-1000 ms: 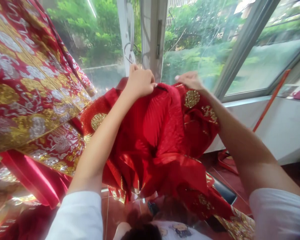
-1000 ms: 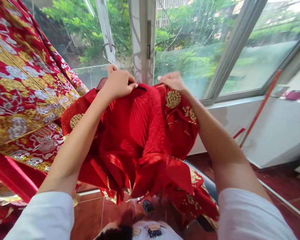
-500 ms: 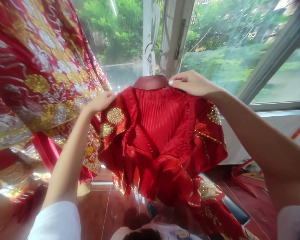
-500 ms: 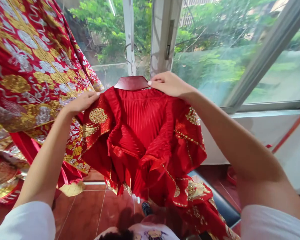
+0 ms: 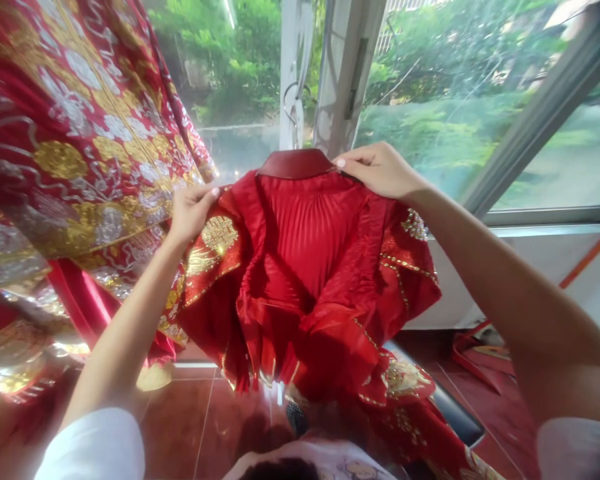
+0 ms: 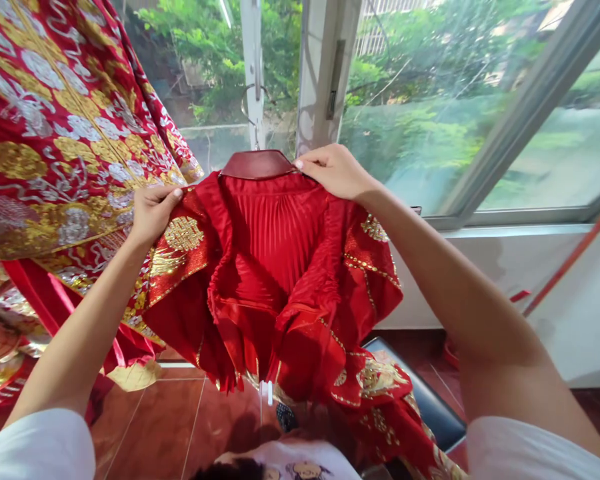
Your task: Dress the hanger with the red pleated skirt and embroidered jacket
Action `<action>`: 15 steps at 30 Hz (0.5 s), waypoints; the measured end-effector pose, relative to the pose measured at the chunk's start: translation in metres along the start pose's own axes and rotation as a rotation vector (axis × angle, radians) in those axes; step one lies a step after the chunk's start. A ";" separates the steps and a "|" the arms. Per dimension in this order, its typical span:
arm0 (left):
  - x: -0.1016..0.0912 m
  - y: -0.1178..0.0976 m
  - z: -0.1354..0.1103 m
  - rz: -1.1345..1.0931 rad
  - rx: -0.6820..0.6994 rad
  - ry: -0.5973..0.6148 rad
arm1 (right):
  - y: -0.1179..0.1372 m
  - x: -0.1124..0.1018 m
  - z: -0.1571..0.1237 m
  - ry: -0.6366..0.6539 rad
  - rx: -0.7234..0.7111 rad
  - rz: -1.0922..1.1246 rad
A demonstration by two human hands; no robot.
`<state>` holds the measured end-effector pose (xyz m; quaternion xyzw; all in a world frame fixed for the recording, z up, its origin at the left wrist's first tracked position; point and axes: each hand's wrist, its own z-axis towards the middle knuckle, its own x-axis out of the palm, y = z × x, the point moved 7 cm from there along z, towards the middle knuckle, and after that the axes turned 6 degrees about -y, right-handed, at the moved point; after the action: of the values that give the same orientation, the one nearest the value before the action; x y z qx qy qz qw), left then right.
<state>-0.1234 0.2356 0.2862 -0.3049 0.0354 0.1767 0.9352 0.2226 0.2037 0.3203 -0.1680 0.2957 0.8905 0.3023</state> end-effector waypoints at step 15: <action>0.040 -0.030 0.019 -0.007 -0.070 0.628 | -0.031 -0.020 -0.013 -0.113 0.063 0.033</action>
<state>-0.0759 0.2365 0.3118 -0.3767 0.3152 0.0719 0.8681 0.2592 0.2063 0.3070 -0.1032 0.3087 0.8937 0.3089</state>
